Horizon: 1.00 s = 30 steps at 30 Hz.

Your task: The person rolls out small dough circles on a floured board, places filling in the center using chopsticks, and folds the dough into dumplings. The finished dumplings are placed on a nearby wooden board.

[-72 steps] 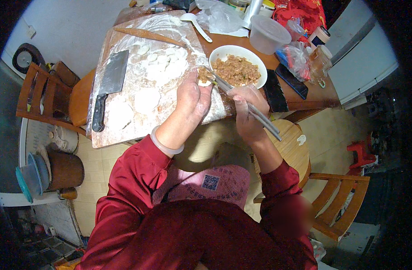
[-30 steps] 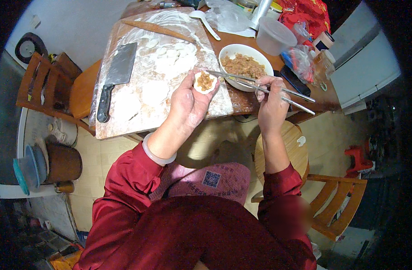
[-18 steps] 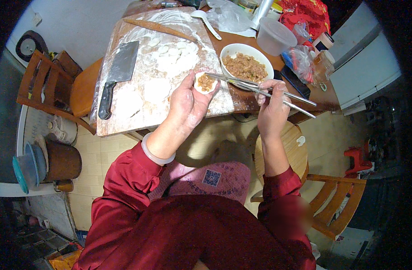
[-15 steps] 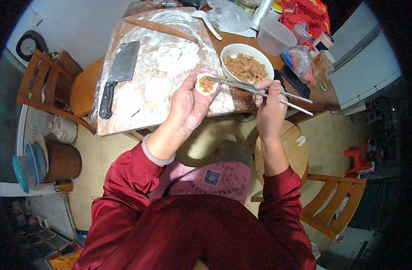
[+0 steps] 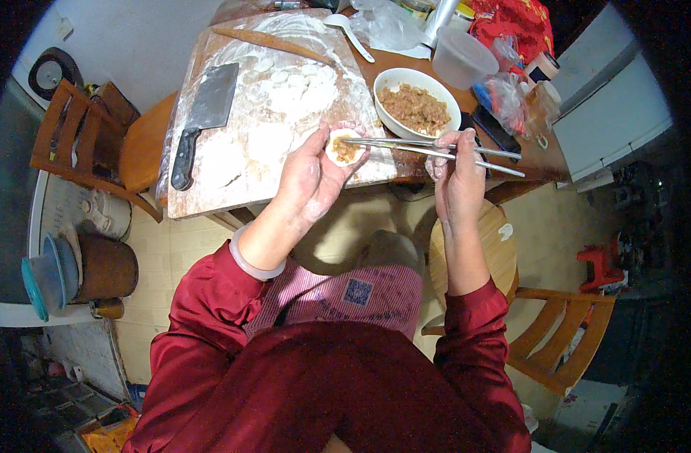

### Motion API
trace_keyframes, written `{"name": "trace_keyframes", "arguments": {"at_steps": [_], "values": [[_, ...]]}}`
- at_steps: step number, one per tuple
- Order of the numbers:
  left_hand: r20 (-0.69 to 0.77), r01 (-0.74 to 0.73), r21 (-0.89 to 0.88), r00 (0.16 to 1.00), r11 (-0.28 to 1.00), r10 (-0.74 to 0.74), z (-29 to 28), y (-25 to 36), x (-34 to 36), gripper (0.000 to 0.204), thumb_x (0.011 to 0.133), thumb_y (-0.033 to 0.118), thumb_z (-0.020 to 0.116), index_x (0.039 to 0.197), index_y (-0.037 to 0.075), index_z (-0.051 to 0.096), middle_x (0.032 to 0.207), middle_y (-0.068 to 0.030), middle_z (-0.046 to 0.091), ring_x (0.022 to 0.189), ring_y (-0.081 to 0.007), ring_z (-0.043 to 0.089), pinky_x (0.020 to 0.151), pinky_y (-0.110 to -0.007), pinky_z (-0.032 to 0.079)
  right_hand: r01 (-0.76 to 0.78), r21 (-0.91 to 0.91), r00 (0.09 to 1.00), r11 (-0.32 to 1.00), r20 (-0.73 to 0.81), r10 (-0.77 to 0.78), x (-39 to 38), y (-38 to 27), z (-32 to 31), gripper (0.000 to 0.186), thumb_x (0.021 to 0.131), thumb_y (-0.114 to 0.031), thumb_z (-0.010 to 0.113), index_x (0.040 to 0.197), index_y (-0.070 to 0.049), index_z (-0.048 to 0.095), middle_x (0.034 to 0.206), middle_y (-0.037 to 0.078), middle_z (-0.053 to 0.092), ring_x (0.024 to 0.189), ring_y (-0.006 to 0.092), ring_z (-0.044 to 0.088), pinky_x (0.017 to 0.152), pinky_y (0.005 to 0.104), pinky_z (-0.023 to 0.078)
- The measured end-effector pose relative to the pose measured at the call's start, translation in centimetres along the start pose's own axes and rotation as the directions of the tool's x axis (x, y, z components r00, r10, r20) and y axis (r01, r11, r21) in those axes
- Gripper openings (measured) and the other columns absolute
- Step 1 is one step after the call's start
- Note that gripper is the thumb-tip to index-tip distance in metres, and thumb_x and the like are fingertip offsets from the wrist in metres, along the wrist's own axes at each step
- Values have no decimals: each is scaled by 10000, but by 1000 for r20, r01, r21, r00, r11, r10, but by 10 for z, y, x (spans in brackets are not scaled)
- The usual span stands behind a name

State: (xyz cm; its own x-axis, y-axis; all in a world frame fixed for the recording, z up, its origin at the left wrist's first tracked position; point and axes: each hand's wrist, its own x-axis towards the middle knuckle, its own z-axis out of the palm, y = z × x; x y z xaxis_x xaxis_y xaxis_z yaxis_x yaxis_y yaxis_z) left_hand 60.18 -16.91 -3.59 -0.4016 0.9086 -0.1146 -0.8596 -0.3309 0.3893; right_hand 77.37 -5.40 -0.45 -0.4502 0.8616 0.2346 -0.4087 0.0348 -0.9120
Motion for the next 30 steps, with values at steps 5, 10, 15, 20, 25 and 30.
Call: {"name": "trace_keyframes", "arguments": {"at_steps": [5, 10, 15, 20, 25, 30], "values": [[13, 32, 16, 999, 999, -32, -4, 1, -10, 411, 1067, 258, 321, 1260, -85, 438, 1251, -239, 552, 1181, -366, 557, 1048, -492, 452, -36, 53, 998, 998, 53, 34, -7, -1, 1, 382, 1063, -331, 411, 857, -48, 567, 655, 8, 495, 521, 74, 403, 493, 227, 335], [35, 59, 47, 998, 997, -61, -6, 3, -18, 415, 1068, 262, 320, 1265, -85, 433, 1259, -243, 547, 1165, -376, 569, 1038, -481, 462, -32, -20, 997, 999, 72, 34, -16, -3, 1, 395, 1066, -326, 401, 849, -44, 571, 648, 9, 503, 521, 74, 413, 474, 227, 331], [-33, 65, 77, 998, 995, -62, -4, 2, -28, 429, 1067, 267, 331, 1287, -92, 414, 1280, -258, 535, 1195, -392, 553, 1050, -473, 457, -14, 80, 997, 997, 73, 9, -23, -8, -1, 402, 1065, -326, 401, 846, -34, 569, 655, 21, 513, 520, 71, 411, 470, 221, 330], [22, 94, 18, 995, 995, -94, -1, 4, -36, 459, 1066, 267, 334, 1349, -93, 369, 1349, -263, 496, 1251, -402, 511, 1096, -490, 413, -45, -38, 996, 998, 75, 47, -31, -6, -3, 418, 1060, -358, 409, 837, -41, 567, 639, 18, 496, 509, 71, 398, 462, 221, 326], [72, 103, 34, 992, 994, -105, 0, 4, -42, 440, 1073, 242, 309, 1366, -84, 349, 1350, -241, 501, 1249, -350, 526, 1072, -489, 441, -74, 10, 995, 997, 70, 73, -33, -2, -4, 426, 1054, -378, 420, 830, -45, 564, 617, 5, 472, 509, 72, 399, 463, 228, 329], [14, 111, 56, 994, 992, -112, -3, 1, -44, 461, 1065, 261, 344, 1376, -80, 346, 1375, -250, 482, 1268, -362, 506, 1096, -484, 414, -68, -11, 996, 998, 50, 69, -34, -1, -5, 430, 1054, -380, 416, 837, -41, 567, 605, -2, 456, 505, 74, 391, 461, 228, 326]]}}
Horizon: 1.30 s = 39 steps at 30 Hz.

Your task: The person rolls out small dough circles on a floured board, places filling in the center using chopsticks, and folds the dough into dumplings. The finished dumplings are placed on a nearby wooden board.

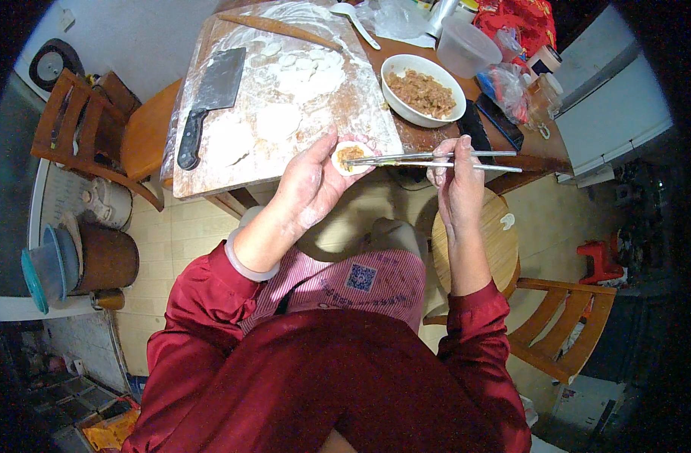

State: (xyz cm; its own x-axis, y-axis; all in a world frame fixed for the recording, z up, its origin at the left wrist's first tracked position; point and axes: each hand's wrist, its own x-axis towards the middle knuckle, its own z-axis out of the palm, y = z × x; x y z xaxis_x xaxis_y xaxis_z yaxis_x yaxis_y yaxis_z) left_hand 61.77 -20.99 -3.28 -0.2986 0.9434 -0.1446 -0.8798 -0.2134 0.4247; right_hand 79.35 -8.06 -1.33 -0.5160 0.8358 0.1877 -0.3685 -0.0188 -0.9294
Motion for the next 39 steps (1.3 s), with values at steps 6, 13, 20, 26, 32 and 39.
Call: {"name": "trace_keyframes", "arguments": {"at_steps": [6, 13, 20, 26, 32, 39], "values": [[52, -20, 9, 998, 1000, 19, -5, -4, -1, 434, 1063, 265, 364, 1330, -77, 382, 1328, -230, 518, 1264, -339, 511, 1088, -486, 423, -21, -9, 1000, 1000, -23, 21, -1, 7, 4, 421, 1055, -389, 405, 853, -53, 556, 596, -2, 451, 501, 87, 398, 488, 243, 339], [-26, -18, -24, 1000, 1000, 18, -14, 0, 0, 405, 1059, 278, 381, 1217, -92, 429, 1257, -265, 534, 1204, -422, 537, 1031, -513, 476, 250, 7, 960, 968, -135, -247, 28, -16, -27, 431, 1069, -358, 379, 854, -33, 564, 629, 8, 495, 514, 69, 409, 467, 220, 339], [-9, 9, -37, 1000, 999, -10, -11, -5, -4, 404, 1062, 248, 351, 1245, -102, 435, 1255, -271, 541, 1192, -415, 545, 1032, -520, 469, 138, -556, 904, 820, -266, -333, 91, 20, -56, 397, 1028, -338, 482, 781, -54, 610, 617, -22, 472, 545, 61, 410, 504, 250, 340], [-18, -26, -28, 1000, 999, 26, -7, -2, -13, 416, 1064, 244, 345, 1260, -114, 420, 1275, -280, 525, 1214, -417, 529, 1058, -520, 446, 92, -426, 914, 900, -322, -245, 82, 46, -53, 192, 970, -242, 608, 923, -58, 582, 682, -46, 479, 549, 40, 420, 482, 210, 335], [46, -5, -58, 999, 998, 7, -8, 1, -19, 422, 1063, 245, 354, 1289, -110, 391, 1315, -267, 505, 1236, -400, 515, 1072, -504, 435, 423, -648, 902, 634, 236, -360, -11, 35, 5, 181, 778, -60, 768, 905, -62, 638, 842, 19, 604, 692, 102, 573, 643, 250, 473], [71, 99, -60, 993, 993, -95, 1, -6, -27, 384, 1055, 246, 397, 1253, -77, 461, 1207, -189, 587, 1081, -290, 606, 994, -400, 487, 738, -597, 673, 315, 614, -414, -26, 9, 38, 208, 696, -101, 786, 871, -47, 686, 858, 84, 623, 816, 275, 592, 753, 364, 473]]}}
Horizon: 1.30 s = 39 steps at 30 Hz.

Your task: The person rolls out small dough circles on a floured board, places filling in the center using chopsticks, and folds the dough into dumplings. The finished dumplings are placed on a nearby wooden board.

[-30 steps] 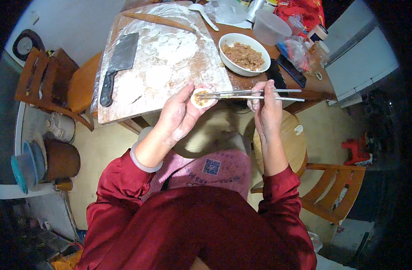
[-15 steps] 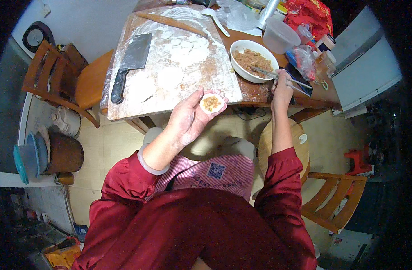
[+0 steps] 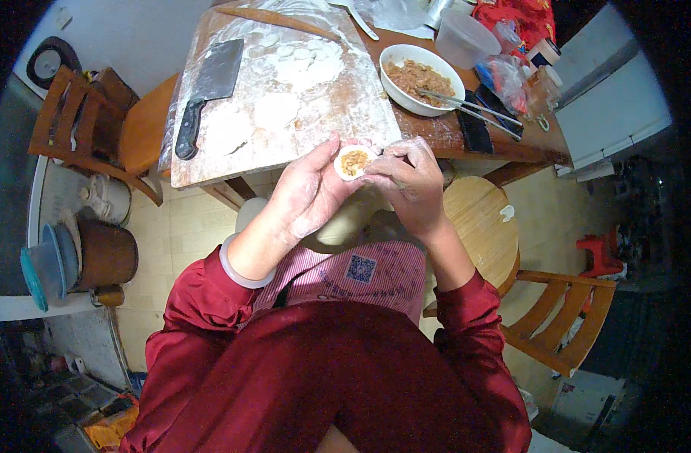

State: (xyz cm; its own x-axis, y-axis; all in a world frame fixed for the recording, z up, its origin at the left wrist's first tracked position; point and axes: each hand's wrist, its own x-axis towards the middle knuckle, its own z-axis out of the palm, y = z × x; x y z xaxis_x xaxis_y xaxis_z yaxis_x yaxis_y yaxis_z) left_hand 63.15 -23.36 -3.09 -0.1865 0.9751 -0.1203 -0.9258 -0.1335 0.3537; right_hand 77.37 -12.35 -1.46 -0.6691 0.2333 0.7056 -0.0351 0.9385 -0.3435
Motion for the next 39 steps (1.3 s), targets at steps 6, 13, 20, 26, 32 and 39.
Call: {"name": "trace_keyframes", "arguments": {"at_steps": [6, 13, 20, 26, 32, 39], "values": [[87, -15, 479, 996, 878, -30, -5, -2, -13, 358, 952, 28, 564, 1303, -1, 501, 1198, -71, 618, 1081, -150, 600, 1029, -324, 450, -5, 14, 1000, 1000, 17, 5, 8, -4, 8, 100, 764, -52, 703, 843, -26, 648, 832, 107, 626, 804, 305, 591, 739, 382, 471], [146, -127, 771, 989, 624, 21, -11, -2, -14, 318, 935, 42, 572, 1245, -4, 525, 1097, -37, 621, 1001, -96, 567, 916, -254, 454, -66, 11, 997, 998, 26, 66, 11, -11, 15, 100, 777, -49, 687, 868, -24, 657, 865, 112, 657, 824, 307, 609, 757, 385, 481], [202, -252, 925, 960, 285, 192, -20, -4, -14, 600, 926, -15, 580, 1457, -56, 304, 1257, -107, 572, 1173, -163, 538, 1018, -292, 432, -58, 17, 998, 998, 32, 57, 9, -14, 14, 91, 782, -59, 690, 866, -29, 670, 874, 112, 663, 826, 304, 614, 765, 386, 486], [230, -272, 944, 948, 185, 219, -22, -3, -18, 628, 918, -21, 589, 1465, -62, 284, 1284, -128, 550, 1212, -167, 512, 1024, -291, 424, -93, 74, 995, 993, 39, 90, 8, -14, 16, 90, 788, -59, 687, 860, -18, 653, 874, 123, 636, 823, 301, 606, 755, 383, 481], [210, -278, 953, 890, 117, 405, -24, -7, -19, 507, 845, 23, 682, 1301, -56, 474, 1138, -154, 633, 1075, -205, 617, 929, -310, 488, -173, 89, 984, 981, 43, 170, 5, -14, 23, 78, 797, -60, 675, 860, -22, 651, 873, 111, 628, 807, 284, 603, 741, 372, 487], [81, -351, 739, 894, 575, 441, -24, 1, -25, 340, 880, -45, 642, 1204, -42, 538, 1088, -93, 645, 988, -136, 634, 866, -258, 524, -418, 398, 890, 817, 0, 455, 2, -23, 22, 242, 784, -7, 724, 1024, 9, 696, 945, 82, 666, 765, 131, 608, 716, 261, 493]]}}
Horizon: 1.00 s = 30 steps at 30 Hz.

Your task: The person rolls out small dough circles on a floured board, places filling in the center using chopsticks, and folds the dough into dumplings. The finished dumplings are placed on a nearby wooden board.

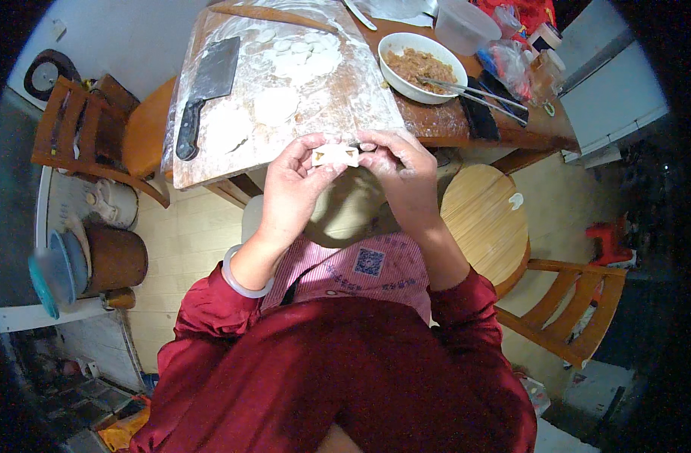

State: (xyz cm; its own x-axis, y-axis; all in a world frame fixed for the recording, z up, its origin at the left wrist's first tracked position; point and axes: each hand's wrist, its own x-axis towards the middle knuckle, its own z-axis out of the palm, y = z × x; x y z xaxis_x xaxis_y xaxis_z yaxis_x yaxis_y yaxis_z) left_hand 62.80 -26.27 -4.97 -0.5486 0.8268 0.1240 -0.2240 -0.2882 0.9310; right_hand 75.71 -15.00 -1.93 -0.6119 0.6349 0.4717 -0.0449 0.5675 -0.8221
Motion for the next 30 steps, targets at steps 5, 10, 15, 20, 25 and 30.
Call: {"name": "trace_keyframes", "arguments": {"at_steps": [5, 10, 15, 20, 25, 30], "values": [[-16, 30, -148, 999, 988, -33, -1, 1, 1, 368, 871, -69, 644, 1220, -29, 533, 1130, -115, 637, 1028, -152, 628, 905, -267, 520, -45, -24, 998, 999, 36, 46, -7, -11, 2, 245, 761, -62, 786, 987, -7, 706, 876, 52, 653, 727, 99, 561, 662, 244, 464], [17, 32, -135, 999, 990, -30, -1, 1, 0, 363, 875, -75, 638, 1219, -26, 536, 1149, -123, 632, 1040, -157, 629, 910, -271, 527, 6, -89, 1000, 996, -29, -9, -6, -12, 1, 165, 778, -104, 755, 909, -17, 706, 786, 83, 676, 671, 147, 623, 613, 281, 493], [39, 58, -143, 998, 988, -53, -1, 2, -1, 357, 876, -74, 635, 1216, -33, 535, 1158, -127, 631, 1054, -165, 627, 924, -285, 531, -13, -40, 999, 999, -35, 12, -4, -11, -1, 128, 777, -85, 738, 880, -14, 711, 786, 102, 689, 662, 177, 626, 624, 290, 495], [47, 4, -139, 999, 990, 3, 1, 1, -2, 351, 881, -74, 628, 1217, -43, 532, 1156, -126, 633, 1068, -172, 624, 932, -293, 529, 89, -159, 992, 983, -75, -102, -2, -12, -1, 144, 780, -52, 741, 914, -4, 721, 885, 113, 705, 805, 192, 661, 742, 296, 510], [82, 8, -100, 997, 995, 0, 2, 2, -3, 354, 876, -74, 637, 1215, -50, 537, 1148, -120, 638, 1066, -167, 626, 933, -285, 524, 184, -261, 979, 947, -39, -201, -5, -17, -2, 165, 758, -69, 736, 917, -25, 735, 891, 115, 711, 847, 252, 667, 785, 336, 512], [73, 5, -85, 997, 996, 1, 4, 4, -5, 361, 875, -70, 641, 1220, -61, 535, 1141, -115, 641, 1054, -158, 627, 925, -282, 525, 194, -303, 978, 933, -12, -207, -5, -17, -2, 133, 785, -77, 709, 910, -42, 735, 899, 101, 709, 846, 260, 661, 782, 340, 506]]}}
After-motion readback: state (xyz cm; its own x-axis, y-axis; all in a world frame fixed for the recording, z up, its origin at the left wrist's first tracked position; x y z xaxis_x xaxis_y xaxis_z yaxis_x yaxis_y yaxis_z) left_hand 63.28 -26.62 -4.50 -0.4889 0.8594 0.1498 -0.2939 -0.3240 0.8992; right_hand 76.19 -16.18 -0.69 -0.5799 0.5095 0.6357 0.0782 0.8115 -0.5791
